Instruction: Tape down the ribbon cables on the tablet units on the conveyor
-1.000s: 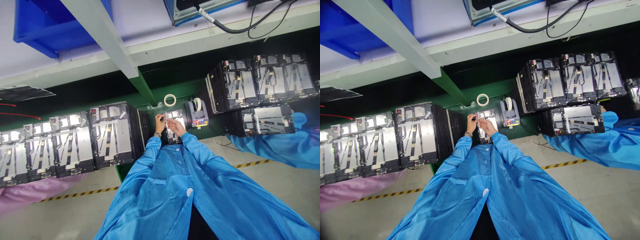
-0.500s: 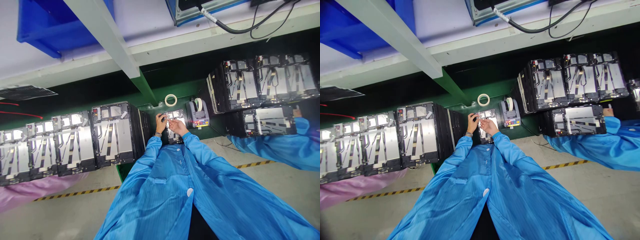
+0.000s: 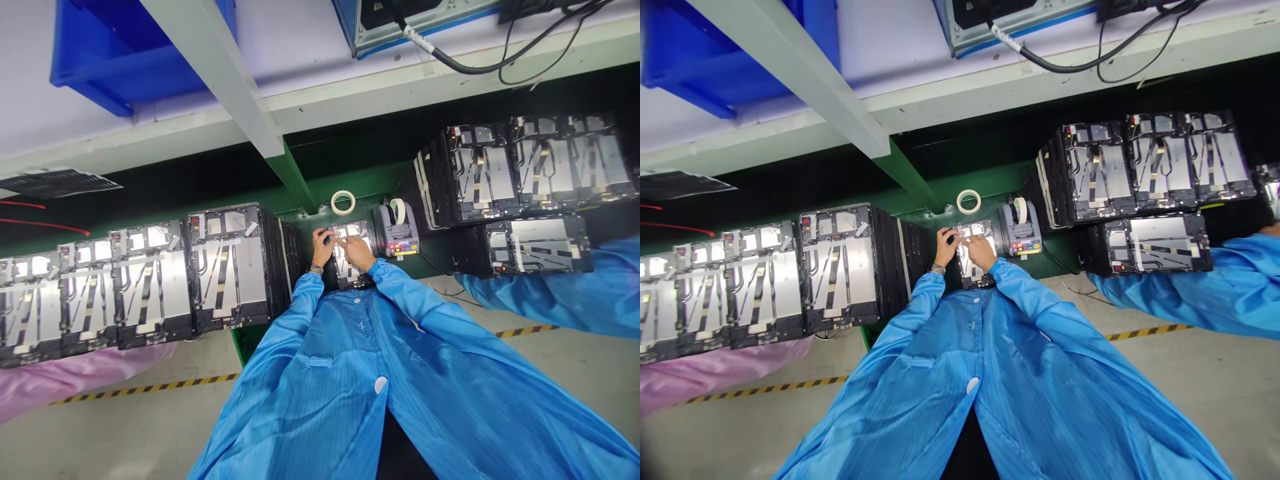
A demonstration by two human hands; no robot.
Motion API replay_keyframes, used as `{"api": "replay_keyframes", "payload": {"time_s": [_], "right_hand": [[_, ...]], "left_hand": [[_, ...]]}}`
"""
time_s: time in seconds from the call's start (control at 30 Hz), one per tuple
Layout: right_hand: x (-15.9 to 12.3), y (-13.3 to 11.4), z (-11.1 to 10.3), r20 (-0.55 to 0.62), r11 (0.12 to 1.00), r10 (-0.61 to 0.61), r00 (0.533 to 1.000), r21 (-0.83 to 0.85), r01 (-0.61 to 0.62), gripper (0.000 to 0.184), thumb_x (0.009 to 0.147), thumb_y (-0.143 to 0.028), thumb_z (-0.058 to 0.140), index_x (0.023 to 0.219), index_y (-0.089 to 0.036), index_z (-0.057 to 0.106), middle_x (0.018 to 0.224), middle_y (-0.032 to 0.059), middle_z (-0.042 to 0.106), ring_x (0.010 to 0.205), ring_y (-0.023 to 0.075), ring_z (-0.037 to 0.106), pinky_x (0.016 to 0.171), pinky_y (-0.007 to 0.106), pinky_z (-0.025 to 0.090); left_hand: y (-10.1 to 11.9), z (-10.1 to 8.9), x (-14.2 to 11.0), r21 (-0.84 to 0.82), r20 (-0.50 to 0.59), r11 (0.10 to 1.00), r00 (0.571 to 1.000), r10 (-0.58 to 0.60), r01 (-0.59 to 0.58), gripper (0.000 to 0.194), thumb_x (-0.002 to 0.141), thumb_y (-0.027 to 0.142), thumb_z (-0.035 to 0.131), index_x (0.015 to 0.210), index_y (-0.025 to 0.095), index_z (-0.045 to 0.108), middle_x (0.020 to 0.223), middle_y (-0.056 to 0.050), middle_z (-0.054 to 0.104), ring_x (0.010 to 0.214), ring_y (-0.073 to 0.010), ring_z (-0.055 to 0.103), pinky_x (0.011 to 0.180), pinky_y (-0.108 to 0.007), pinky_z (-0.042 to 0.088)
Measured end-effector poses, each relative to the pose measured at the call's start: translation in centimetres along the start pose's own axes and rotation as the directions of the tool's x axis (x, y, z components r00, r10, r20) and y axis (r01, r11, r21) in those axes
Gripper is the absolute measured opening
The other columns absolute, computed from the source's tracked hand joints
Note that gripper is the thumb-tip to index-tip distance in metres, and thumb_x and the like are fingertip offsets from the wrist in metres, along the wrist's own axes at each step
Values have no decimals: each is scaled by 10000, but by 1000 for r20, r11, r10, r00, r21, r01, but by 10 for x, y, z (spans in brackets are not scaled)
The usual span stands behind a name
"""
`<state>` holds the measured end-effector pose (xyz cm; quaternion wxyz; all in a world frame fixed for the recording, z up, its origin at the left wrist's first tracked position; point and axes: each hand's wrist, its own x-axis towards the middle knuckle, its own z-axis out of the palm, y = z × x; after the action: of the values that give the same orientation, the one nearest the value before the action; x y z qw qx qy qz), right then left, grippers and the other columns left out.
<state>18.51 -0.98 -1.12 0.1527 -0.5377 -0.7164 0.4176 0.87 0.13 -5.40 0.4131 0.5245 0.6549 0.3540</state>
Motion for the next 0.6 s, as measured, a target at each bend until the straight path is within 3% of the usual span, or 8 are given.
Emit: {"api": "replay_keyframes", "payload": {"time_s": [0.13, 0.23, 0.3, 0.4, 0.47, 0.53, 0.6], "right_hand": [[7, 4, -6, 40, 1000, -4, 999, -12, 4, 487, 837, -84, 651, 1293, -205, 769, 1029, 156, 732, 1096, 317, 634, 1080, 418, 423], [0, 8, -12, -38, 998, 51, 998, 38, -50, 431, 898, -135, 589, 1287, -205, 763, 1096, 150, 730, 1093, 312, 642, 1076, 419, 448], [-16, 10, -13, -157, 993, 106, 982, 76, -95, 450, 945, -169, 516, 1345, -192, 720, 1191, 155, 714, 1147, 316, 625, 1109, 445, 445], [-57, 13, -7, -342, 983, 180, 922, 101, -155, 501, 962, -229, 474, 1431, -161, 638, 1310, 181, 657, 1270, 339, 559, 1175, 509, 413], [-85, 18, 2, -426, 975, 222, 877, 111, -193, 560, 952, -287, 499, 1488, -141, 573, 1407, 204, 597, 1365, 360, 501, 1218, 557, 375], [-105, 26, 13, -452, 954, 300, 840, 165, -251, 647, 935, -367, 534, 1537, -130, 507, 1498, 220, 540, 1442, 370, 454, 1250, 591, 340], [-114, 36, 21, -402, 908, 406, 821, 277, -314, 716, 902, -453, 572, 1530, -115, 505, 1512, 238, 543, 1455, 372, 470, 1252, 597, 348]], "left_hand": [[2, -1, 2, 20, 2, 1000, 1000, 12, -12, 80, 872, 197, 773, 934, 246, 785, 1265, -96, 532, 1352, -281, 527, 1231, -467, 368], [4, -1, 5, 78, -21, 996, 998, 53, -52, 113, 837, 166, 801, 917, 241, 775, 1245, -94, 540, 1345, -292, 529, 1233, -478, 355], [6, -2, 7, 119, -20, 990, 997, 75, -72, 136, 813, 152, 818, 902, 234, 757, 1247, -96, 544, 1319, -299, 539, 1217, -484, 367], [9, -3, 10, 127, -12, 989, 997, 81, -79, 221, 773, 133, 840, 918, 232, 705, 1221, -87, 560, 1253, -286, 562, 1186, -471, 395], [9, 0, 6, 77, -80, 997, 996, 30, -24, 327, 768, 139, 842, 1024, 232, 661, 1223, -89, 564, 1198, -265, 575, 1151, -451, 428], [5, 5, -6, -1, -182, 997, 981, -75, 76, 417, 809, 193, 827, 1158, 227, 602, 1247, -106, 567, 1169, -251, 585, 1126, -445, 449], [0, 10, -27, -59, -204, 990, 969, -140, 131, 431, 862, 273, 796, 1224, 219, 569, 1244, -123, 588, 1190, -263, 598, 1130, -475, 449]]}}
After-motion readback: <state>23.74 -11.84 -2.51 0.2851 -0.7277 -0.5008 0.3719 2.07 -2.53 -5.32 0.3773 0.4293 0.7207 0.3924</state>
